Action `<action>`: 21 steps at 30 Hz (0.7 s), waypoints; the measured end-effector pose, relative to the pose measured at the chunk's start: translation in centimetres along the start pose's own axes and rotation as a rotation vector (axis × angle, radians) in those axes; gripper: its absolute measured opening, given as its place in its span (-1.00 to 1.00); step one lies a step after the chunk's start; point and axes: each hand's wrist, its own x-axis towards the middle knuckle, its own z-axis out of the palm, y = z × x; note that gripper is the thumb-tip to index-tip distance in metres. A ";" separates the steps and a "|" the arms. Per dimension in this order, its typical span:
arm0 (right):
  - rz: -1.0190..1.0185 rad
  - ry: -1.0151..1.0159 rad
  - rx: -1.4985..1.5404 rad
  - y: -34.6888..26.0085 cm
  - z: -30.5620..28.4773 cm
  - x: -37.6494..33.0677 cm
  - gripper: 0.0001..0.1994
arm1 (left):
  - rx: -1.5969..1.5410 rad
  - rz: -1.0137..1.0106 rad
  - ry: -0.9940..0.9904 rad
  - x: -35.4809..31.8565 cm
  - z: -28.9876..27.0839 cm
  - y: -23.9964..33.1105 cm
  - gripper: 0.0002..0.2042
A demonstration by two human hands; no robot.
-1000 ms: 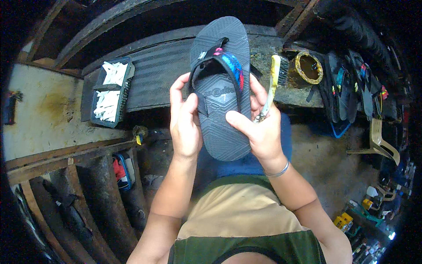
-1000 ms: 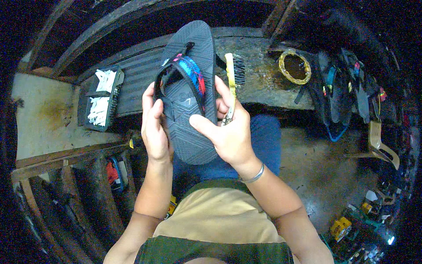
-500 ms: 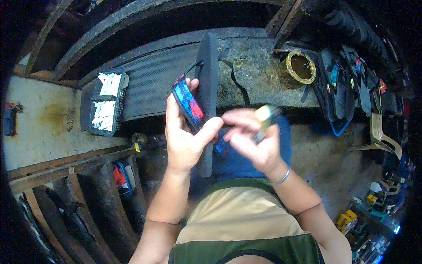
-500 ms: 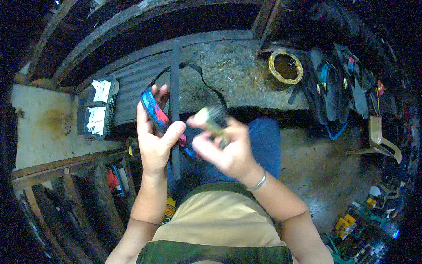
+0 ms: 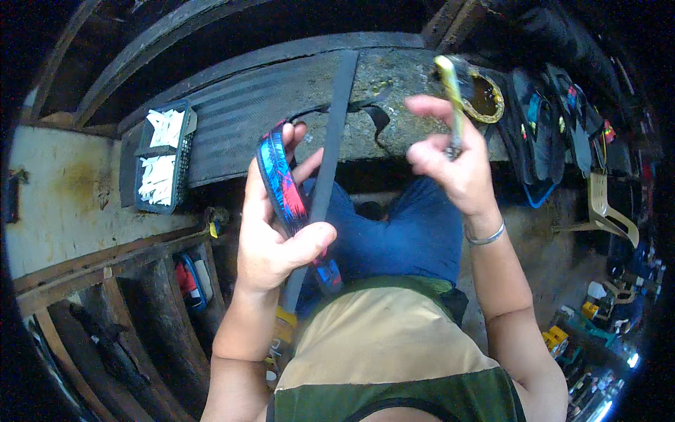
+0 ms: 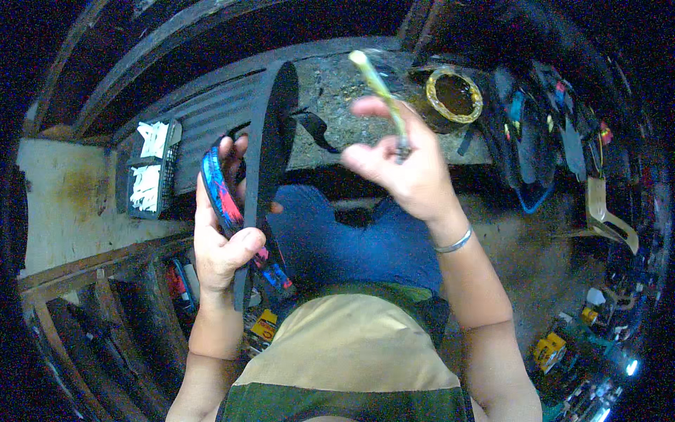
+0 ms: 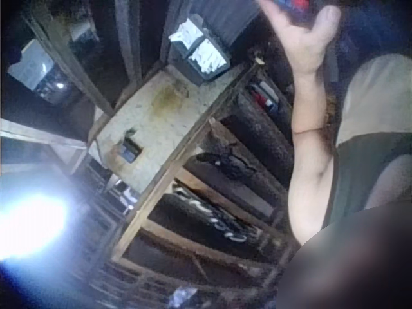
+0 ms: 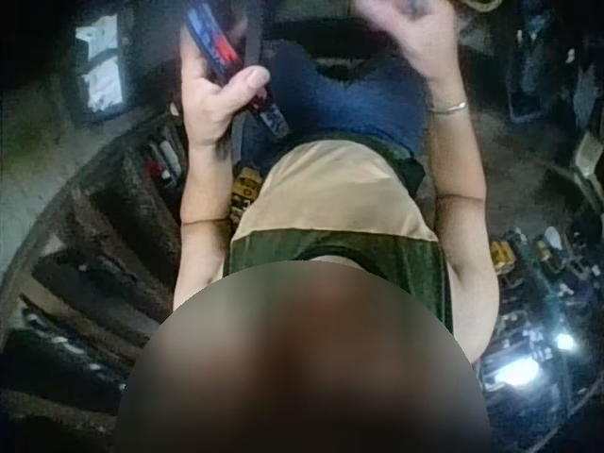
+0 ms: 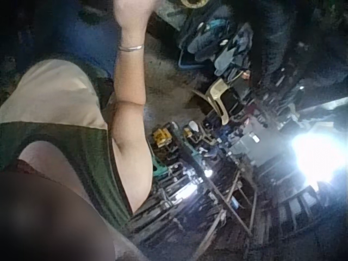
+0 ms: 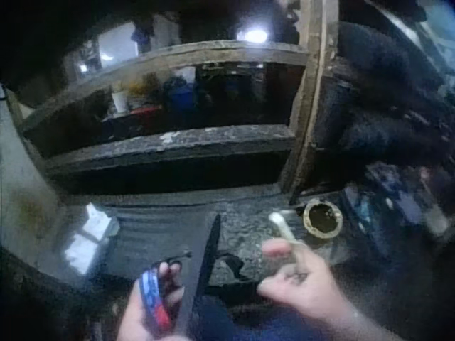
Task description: The person assembles flip-flops by attaching straps to black rubber soles. They repeatedly pick up soles and straps, align the straps over adhesive patches, press them into place, and inspect the fit. The person handles multiple soles and different colored straps, placing finished pairs on a nearby shelf.
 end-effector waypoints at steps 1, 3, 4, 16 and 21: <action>0.041 -0.078 0.132 -0.3 0.2 0.0 -0.54 | -0.014 -0.025 -0.017 0.0 0.1 -0.2 0.09; 0.247 -0.180 0.217 -0.6 0.6 0.0 -0.49 | -0.051 -0.066 -0.025 0.1 0.3 -0.5 0.10; 0.355 -0.227 0.129 -0.7 0.6 0.1 -0.59 | -0.071 -0.085 -0.013 0.3 0.3 -0.6 0.11; 0.670 -0.251 1.164 -0.8 -2.6 9.5 -0.72 | -1.117 -0.525 -0.110 -3.2 1.0 -8.3 -0.19; 0.289 -0.199 0.039 -1.6 0.1 4.5 -0.72 | -1.225 -0.301 0.159 -1.7 0.3 -9.0 -0.33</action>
